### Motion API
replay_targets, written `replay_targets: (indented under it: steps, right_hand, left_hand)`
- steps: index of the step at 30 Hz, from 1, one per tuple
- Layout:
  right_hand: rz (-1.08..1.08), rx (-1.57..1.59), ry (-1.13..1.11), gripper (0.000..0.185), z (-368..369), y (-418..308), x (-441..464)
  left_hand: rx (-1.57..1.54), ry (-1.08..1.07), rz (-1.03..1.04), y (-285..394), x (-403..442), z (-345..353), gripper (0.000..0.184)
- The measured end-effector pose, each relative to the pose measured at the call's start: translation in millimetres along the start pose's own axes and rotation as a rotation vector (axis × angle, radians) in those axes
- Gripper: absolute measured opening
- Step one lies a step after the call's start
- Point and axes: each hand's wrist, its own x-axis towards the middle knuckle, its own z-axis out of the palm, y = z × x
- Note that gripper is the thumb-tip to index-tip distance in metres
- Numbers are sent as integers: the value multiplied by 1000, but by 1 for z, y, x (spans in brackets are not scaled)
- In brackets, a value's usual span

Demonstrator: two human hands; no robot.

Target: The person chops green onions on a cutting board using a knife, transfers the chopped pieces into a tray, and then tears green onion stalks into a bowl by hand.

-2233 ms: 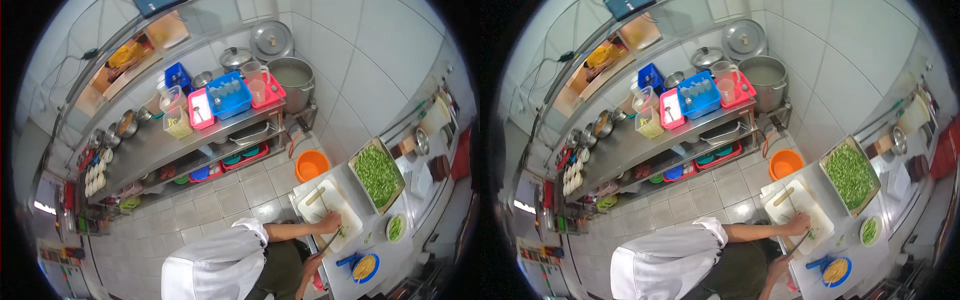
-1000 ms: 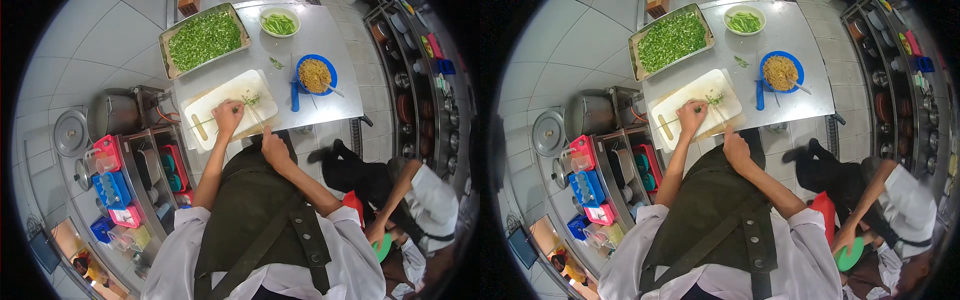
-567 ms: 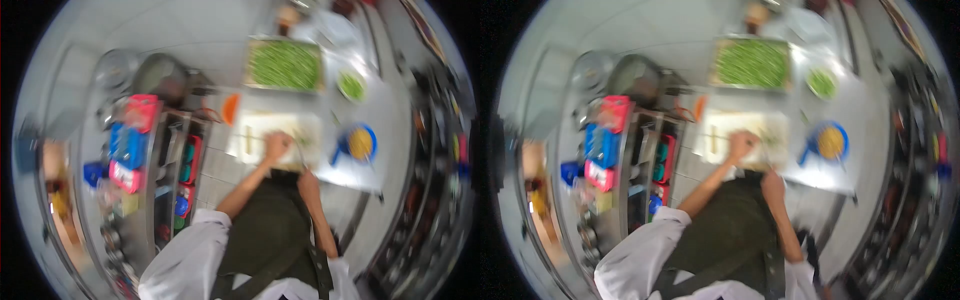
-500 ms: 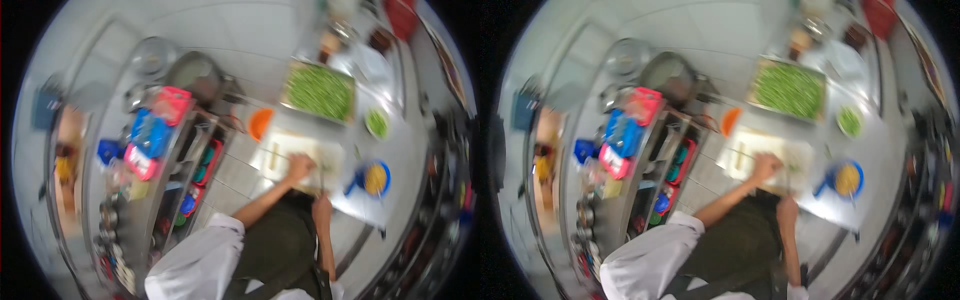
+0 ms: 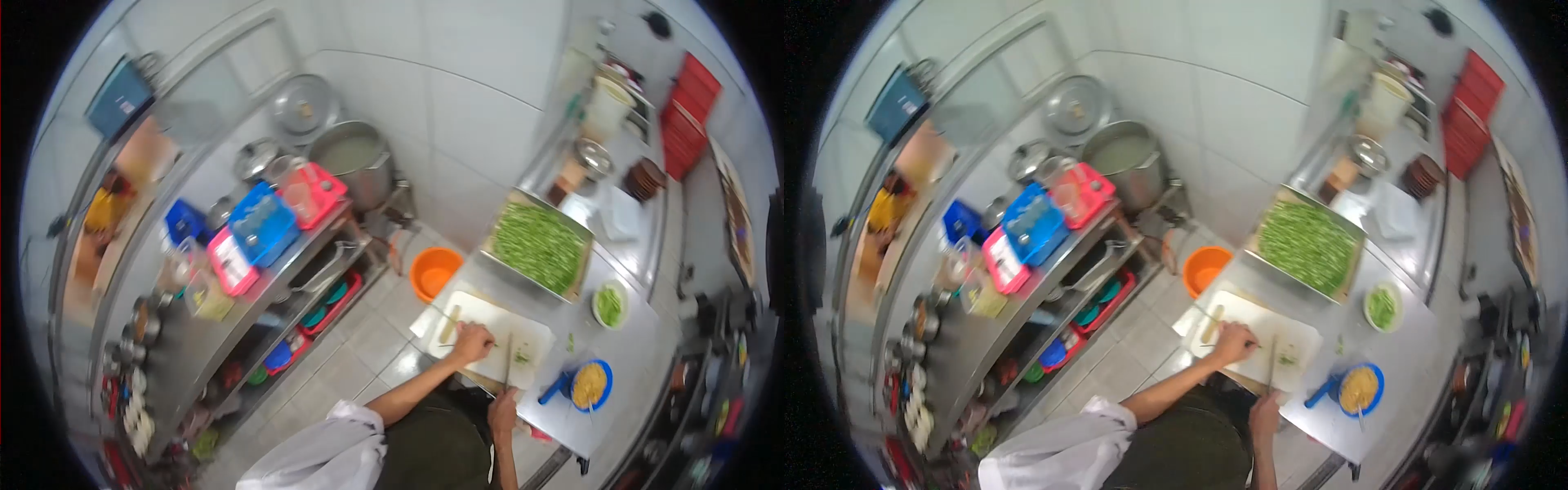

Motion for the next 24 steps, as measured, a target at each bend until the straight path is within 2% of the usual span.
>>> replay_targets:
  steps: [2,6,7,8,9,10,12,13,15,17,24]
  right_hand:
    - [30,24,-91,31,-7,-8,7]
    - [21,90,-101,28,2,3,11]
    - [-214,-18,-94,27,24,30,16]
    - [-310,29,-5,24,27,33,15]
    - [-87,176,-33,22,18,21,8]
    - [-129,190,18,22,13,18,4]
    - [-42,89,-55,18,4,10,4]
    - [-18,58,-49,23,-4,4,3]
    - [30,42,-67,27,-3,9,6]
    - [63,50,-110,36,0,10,8]
    - [19,-13,-60,39,-7,4,-1]
  left_hand:
    - [-17,-3,5,0,1,4,8]
    - [-10,69,19,-10,0,24,7]
    - [9,79,23,-5,0,22,6]
    - [23,79,10,-12,1,33,8]
    - [29,91,49,-3,1,26,12]
    - [44,-54,3,5,2,19,9]
    - [-68,78,82,18,1,14,8]
    - [-64,34,83,20,-4,19,8]
    - [-70,129,144,24,1,23,9]
    - [-40,118,157,24,3,25,9]
    - [-17,-16,118,39,12,17,7]
